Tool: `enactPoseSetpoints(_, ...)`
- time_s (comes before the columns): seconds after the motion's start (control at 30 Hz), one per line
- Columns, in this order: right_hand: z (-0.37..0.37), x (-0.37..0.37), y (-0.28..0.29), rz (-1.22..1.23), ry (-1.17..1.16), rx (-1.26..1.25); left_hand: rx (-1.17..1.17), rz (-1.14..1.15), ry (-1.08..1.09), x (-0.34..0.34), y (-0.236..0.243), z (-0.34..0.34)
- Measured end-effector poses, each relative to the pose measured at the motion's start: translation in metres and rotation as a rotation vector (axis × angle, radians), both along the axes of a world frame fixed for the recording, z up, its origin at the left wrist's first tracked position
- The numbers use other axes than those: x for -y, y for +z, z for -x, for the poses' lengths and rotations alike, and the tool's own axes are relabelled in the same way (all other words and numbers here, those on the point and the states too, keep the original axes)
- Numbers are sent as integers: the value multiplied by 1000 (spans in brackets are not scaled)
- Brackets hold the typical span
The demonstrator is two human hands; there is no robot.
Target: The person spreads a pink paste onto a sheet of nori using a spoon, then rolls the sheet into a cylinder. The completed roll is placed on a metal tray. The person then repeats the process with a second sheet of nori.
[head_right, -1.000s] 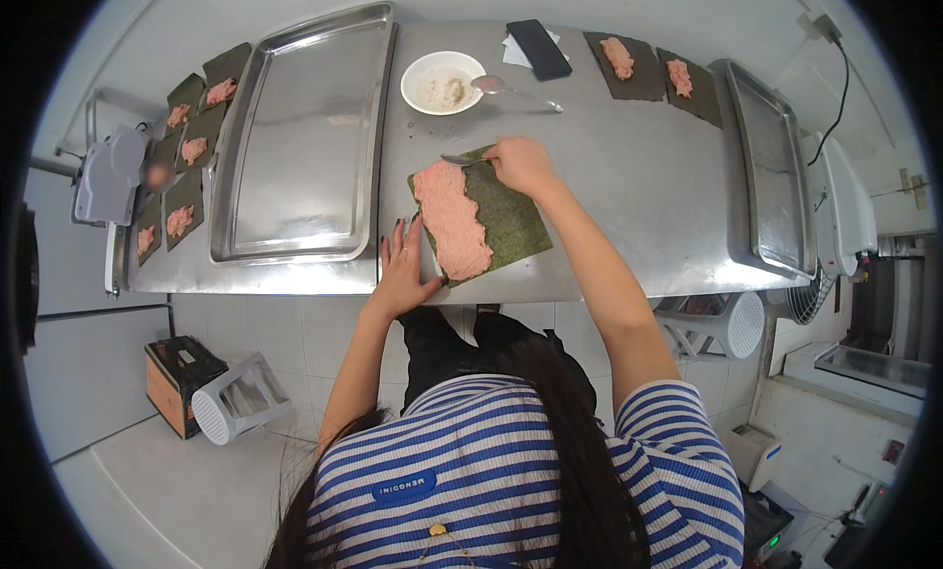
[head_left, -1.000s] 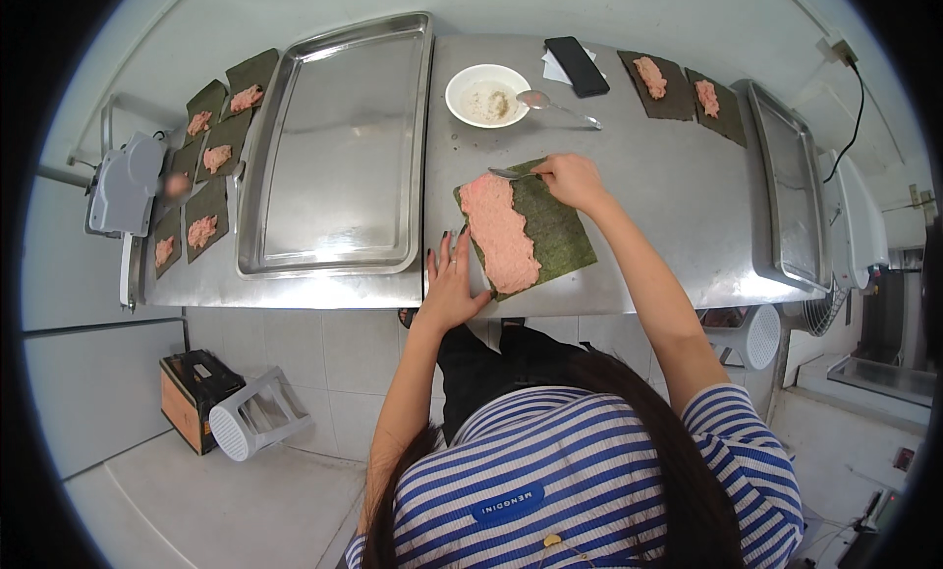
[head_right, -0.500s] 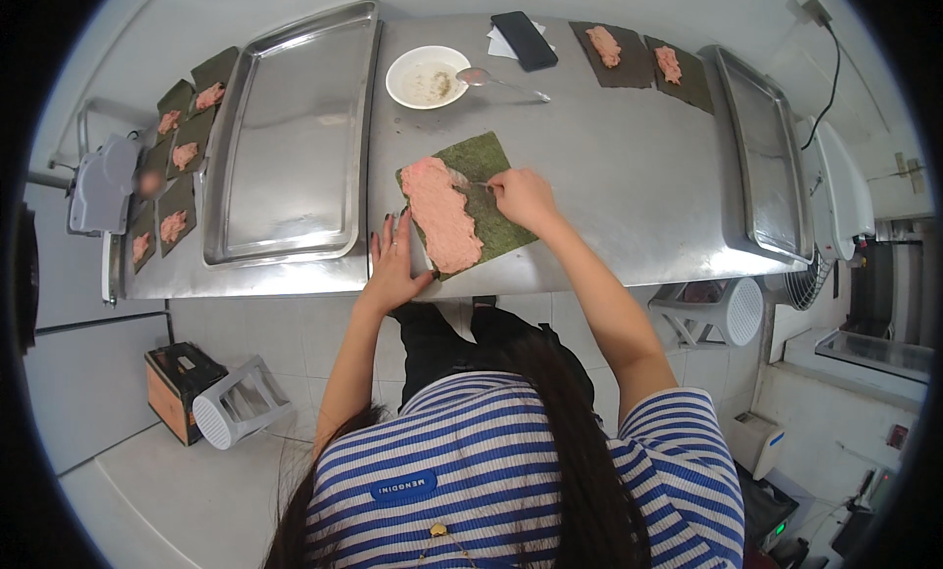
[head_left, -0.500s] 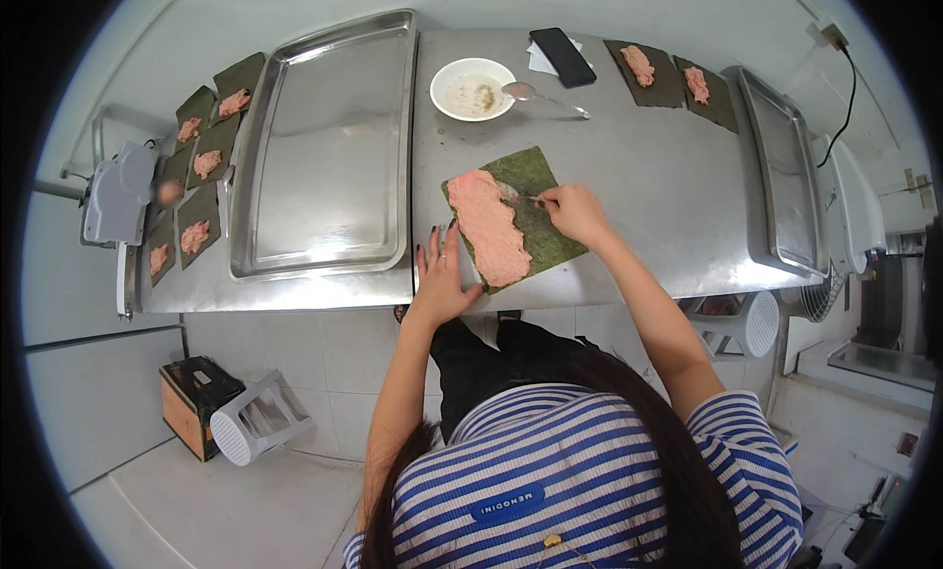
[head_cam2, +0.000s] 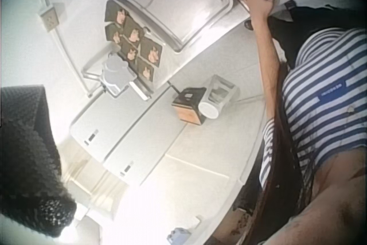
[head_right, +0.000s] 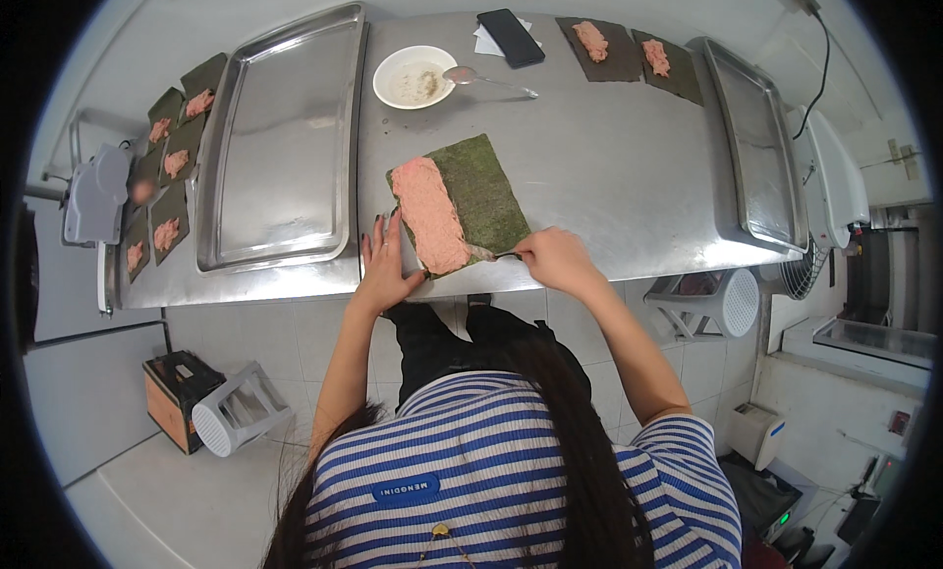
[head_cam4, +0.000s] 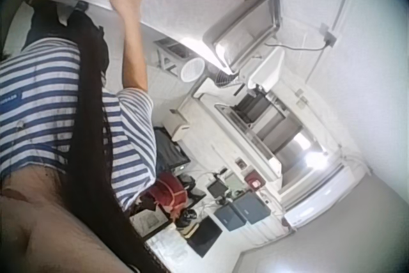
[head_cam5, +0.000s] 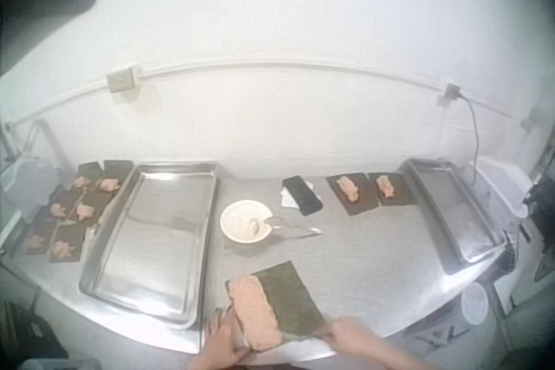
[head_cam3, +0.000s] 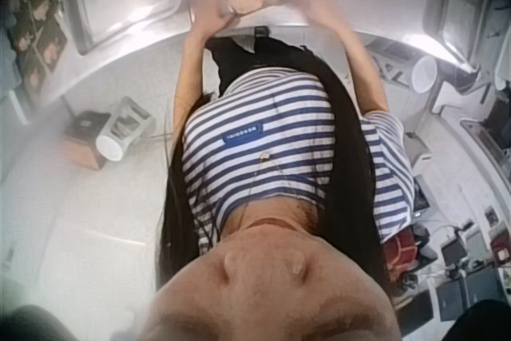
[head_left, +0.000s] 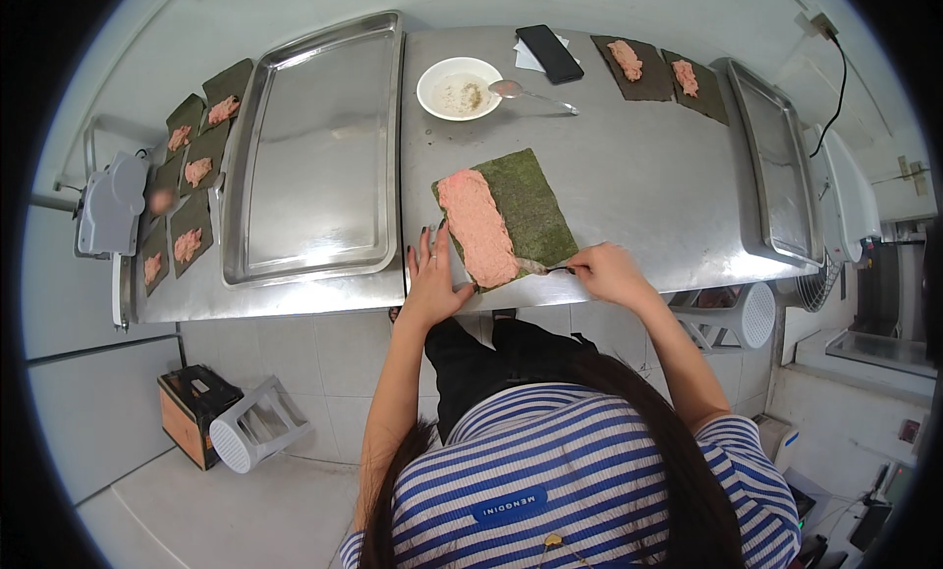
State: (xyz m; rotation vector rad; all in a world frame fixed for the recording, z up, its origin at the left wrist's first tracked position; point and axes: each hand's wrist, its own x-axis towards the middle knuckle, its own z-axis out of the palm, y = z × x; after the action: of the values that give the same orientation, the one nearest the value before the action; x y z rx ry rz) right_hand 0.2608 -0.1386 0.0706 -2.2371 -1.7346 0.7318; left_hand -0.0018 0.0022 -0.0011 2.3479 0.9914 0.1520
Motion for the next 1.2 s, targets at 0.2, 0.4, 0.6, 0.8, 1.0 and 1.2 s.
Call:
enactPoseSetpoints(0.2, -6, -16, -3, -88, -113, -79, 2, -4, -14, -1, -2, -2)
enactPoseSetpoints(0.4, 16, -12, -25, -278, 118, 210, 20, -5, -26, -1, -3, -1)
enactPoseSetpoints(0.6, 13, 6, -10, -265, 351, 223, 10, 12, -11, 0, -2, 0)
enactPoseSetpoints(0.8, -8, -17, -34, -229, -126, -466, 2, -16, -16, 0, 0, -1)
enactPoseSetpoints(1.0, 15, -36, -61, -300, -288, -284, -14, -52, -10, 1, -6, -1)
enactPoseSetpoints(1.2, 33, -75, -50, -352, -221, 59, -27, -55, -10, 3, -4, 3)
